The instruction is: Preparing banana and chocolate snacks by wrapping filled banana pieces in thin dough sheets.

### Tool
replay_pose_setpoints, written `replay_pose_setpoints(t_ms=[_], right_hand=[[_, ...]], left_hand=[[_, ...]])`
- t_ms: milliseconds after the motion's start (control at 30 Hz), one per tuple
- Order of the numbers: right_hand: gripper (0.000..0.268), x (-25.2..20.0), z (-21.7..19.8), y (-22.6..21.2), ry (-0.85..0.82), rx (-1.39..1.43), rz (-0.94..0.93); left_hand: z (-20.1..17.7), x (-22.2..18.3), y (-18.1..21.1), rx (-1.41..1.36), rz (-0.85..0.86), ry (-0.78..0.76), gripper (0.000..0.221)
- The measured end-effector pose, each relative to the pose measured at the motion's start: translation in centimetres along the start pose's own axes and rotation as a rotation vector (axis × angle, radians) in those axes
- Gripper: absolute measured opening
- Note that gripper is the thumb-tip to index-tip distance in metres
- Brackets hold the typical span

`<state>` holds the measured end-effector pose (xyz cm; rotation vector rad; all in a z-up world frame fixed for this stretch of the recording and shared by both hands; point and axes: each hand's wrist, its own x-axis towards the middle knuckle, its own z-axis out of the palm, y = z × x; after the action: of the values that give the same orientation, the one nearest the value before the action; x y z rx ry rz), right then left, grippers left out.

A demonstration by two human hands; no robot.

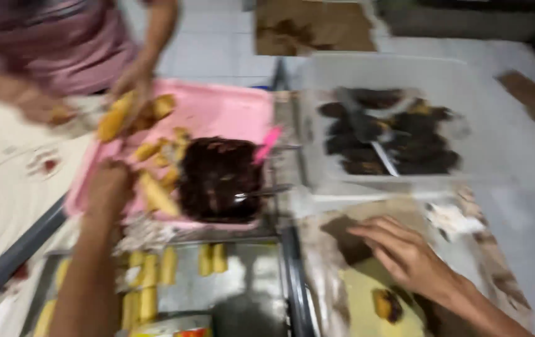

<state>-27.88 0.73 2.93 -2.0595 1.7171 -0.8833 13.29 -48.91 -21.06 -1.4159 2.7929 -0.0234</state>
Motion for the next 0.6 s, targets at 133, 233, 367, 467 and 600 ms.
replay_pose_setpoints(t_ms=[133,233,367,467,600], right_hand=[[0.047,-0.5,-1.1,1.5,0.097,-0.07,-0.033],[0.058,0.5,-3.6,2.6,0.205,-0.119,0.083],[0.036,6.0,-7.6,5.4,0.17,-0.303,0.411],[0.038,10.0,-8.2,11.0,-0.137,-0.42,0.79],[0.046,12.6,-5.7,19.6,-0.474,-0.702,0.993]], left_hand=[[-14.2,-3.8,7.1,-0.028,-0.106,-0.229,0.021],[-17.7,-6.6,8.0,-0.181,-0.105,0.002,0.014],[-22.9,-11.4,11.4,-0.713,-0.331,0.128,0.015],[-21.8,-14.3,14.2,-1.47,-0.539,0.113,0.037],[-21.3,-18.4,20.8,-2.132,-0.444,0.046,0.027]])
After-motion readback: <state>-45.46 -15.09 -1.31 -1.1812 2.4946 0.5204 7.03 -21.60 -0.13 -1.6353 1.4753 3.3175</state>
